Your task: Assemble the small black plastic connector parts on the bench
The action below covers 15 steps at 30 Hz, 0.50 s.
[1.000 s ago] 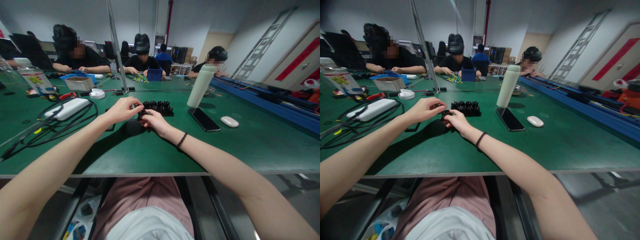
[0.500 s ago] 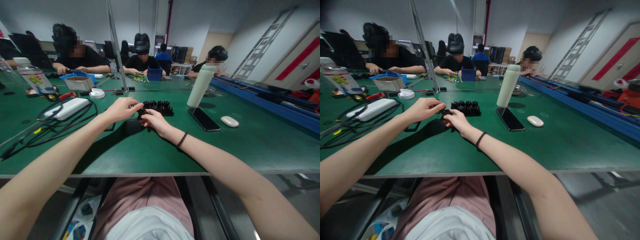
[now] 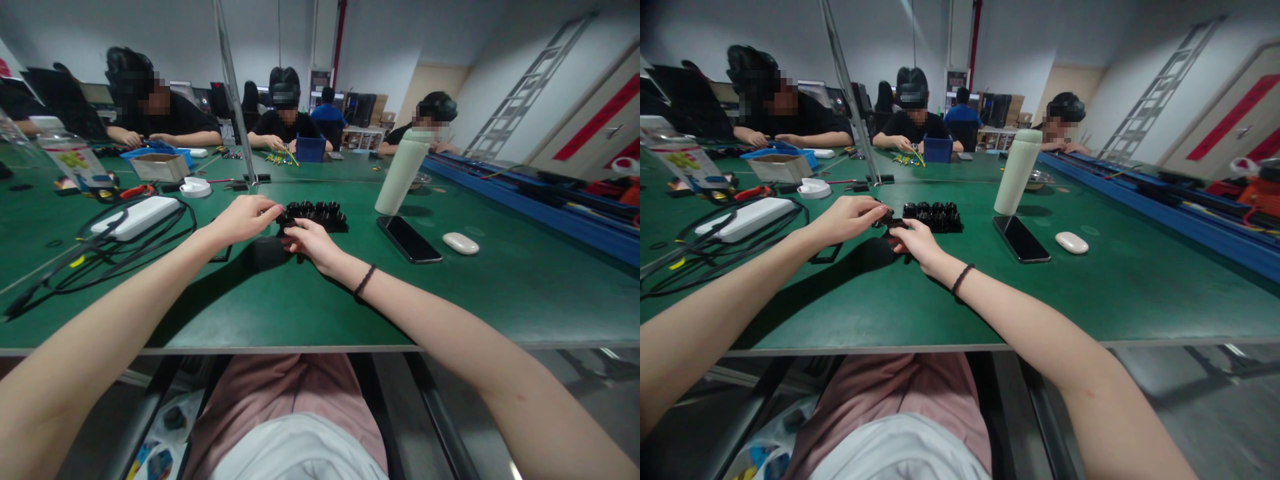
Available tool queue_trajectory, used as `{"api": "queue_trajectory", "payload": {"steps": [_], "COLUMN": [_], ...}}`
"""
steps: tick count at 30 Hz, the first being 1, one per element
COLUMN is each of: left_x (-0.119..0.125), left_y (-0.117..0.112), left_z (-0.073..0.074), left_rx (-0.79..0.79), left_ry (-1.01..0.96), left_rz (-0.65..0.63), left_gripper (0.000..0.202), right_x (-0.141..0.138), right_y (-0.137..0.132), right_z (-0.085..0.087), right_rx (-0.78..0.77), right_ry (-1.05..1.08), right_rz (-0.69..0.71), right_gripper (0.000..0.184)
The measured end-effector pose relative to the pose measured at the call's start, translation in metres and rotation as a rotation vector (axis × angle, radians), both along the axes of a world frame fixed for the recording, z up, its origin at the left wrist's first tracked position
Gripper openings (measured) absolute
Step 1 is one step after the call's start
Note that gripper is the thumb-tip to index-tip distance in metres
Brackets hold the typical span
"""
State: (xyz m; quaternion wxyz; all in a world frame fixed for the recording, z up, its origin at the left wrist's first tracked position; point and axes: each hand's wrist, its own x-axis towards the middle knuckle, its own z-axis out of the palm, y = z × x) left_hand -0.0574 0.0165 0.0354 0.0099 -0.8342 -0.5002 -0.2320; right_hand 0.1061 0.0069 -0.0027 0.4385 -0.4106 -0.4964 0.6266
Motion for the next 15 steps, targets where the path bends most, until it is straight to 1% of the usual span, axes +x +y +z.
{"api": "queue_trajectory", "payload": {"steps": [5, 15], "left_x": [-0.0002, -0.0006], "left_y": [-0.0025, -0.0014], "left_z": [0.0002, -0.0014], "left_rx": [-0.003, 0.042], "left_ry": [-0.028, -0.009], "left_rz": [-0.038, -0.053], "left_gripper": [0.050, 0.050], "right_x": [0.0001, -0.0002], "right_y": [-0.0004, -0.0015], "right_z": [0.0000, 0.0013], "right_rx": [0.003, -0.004], "right_ry": [-0.013, 0.002], "right_rz": [0.000, -0.021], "right_gripper": [0.013, 0.016]}}
